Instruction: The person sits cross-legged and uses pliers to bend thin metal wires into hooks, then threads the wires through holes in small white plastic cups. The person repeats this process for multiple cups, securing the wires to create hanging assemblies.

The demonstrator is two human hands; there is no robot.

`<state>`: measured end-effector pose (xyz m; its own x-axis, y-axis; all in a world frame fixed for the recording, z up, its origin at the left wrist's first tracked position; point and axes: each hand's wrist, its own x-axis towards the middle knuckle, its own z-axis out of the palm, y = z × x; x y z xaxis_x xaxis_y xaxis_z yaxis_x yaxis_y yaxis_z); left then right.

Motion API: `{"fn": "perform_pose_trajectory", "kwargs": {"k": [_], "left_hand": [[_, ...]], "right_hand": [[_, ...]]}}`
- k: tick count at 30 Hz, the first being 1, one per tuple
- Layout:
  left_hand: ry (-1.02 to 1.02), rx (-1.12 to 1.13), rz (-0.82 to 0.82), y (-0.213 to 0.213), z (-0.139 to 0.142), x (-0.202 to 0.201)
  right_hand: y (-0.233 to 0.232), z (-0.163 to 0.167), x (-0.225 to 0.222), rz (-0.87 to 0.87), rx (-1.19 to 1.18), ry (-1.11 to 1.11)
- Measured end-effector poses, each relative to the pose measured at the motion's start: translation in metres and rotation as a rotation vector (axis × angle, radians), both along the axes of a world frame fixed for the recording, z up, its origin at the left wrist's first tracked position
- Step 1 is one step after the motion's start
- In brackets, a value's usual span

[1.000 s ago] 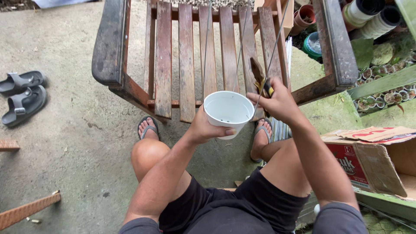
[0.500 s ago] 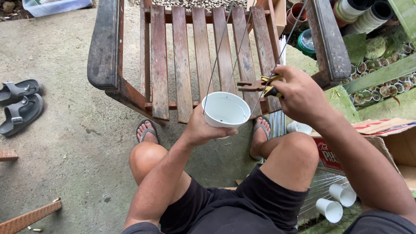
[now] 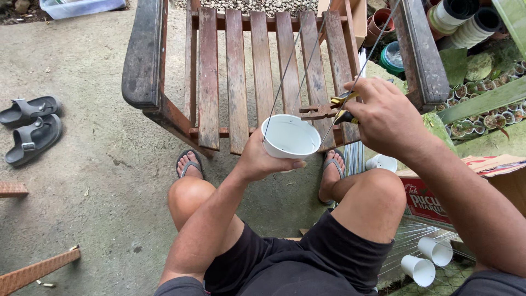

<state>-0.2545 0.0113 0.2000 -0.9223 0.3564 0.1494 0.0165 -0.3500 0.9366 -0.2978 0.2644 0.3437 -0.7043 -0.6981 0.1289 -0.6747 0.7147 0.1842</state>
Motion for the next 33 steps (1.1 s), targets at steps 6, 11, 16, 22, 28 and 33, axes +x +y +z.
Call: {"fn": "perform_pose_trajectory", "kwargs": {"k": [6,11,16,22,28,33], "left_hand": [[0.047,-0.069,0.032,0.002,0.000,0.000],[0.061,-0.050,0.025,0.003,0.003,0.002],[0.054,-0.056,0.028,0.003,0.002,0.005],[0.106,-0.102,0.064,0.001,0.003,0.006],[0.101,-0.095,0.044,0.002,0.008,0.006],[0.093,-0.121,0.029,0.000,0.006,0.004]], "right_hand": [[-0.008,0.004,0.003,-0.017,0.126,0.038],[-0.012,0.007,0.012,0.054,0.117,0.127],[-0.012,0.008,0.015,0.062,0.137,0.197],[-0.017,0.005,0.022,-0.004,0.181,0.167],[-0.027,0.010,0.018,0.032,0.221,0.197],[-0.026,0.012,0.016,0.068,0.199,0.172]]}}
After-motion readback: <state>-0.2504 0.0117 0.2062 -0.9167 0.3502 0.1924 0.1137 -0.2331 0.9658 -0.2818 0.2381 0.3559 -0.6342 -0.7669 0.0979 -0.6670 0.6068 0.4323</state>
